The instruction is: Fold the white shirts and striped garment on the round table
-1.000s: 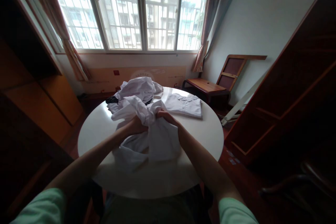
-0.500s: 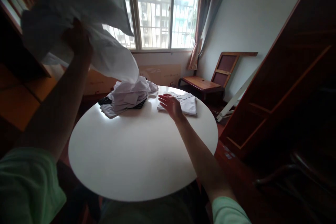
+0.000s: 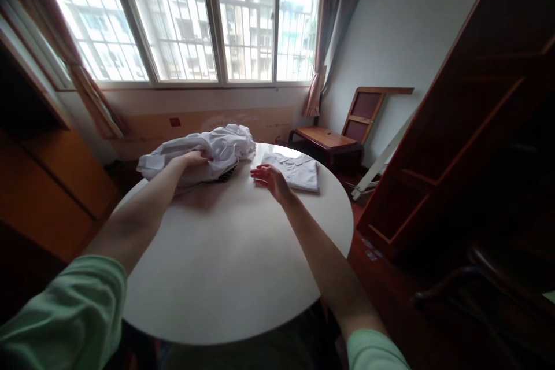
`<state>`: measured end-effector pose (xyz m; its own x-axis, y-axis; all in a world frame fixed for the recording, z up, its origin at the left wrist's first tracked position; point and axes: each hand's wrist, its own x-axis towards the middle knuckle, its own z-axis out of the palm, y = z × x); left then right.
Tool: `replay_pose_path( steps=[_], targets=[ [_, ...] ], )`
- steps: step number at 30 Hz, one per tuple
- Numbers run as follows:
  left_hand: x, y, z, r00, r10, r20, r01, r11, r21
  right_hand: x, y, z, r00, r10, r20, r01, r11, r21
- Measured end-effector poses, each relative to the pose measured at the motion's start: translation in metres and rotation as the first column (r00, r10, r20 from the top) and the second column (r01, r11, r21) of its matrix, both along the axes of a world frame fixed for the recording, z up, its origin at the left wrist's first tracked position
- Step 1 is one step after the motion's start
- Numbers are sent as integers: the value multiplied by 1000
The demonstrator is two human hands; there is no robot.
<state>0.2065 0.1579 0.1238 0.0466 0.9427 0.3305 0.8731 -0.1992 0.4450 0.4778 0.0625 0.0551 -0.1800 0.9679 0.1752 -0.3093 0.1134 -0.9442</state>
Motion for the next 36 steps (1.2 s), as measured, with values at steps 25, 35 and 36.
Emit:
replay_pose_path(
  steps=[25, 35, 36],
  targets=[
    [30, -76, -125, 921, -390, -3, 365, 859, 359, 3, -14, -1, -6, -291, 957, -153, 946, 286],
    [46, -106, -107, 815, -568, -114, 578, 783, 231, -54, -50, 6, 198, 648, 736, -704, 616, -353],
    [47, -108, -107, 787, -598, -151, 617, 769, 168, -52, -46, 4, 276, 545, 792, -648, 714, -266]
  ],
)
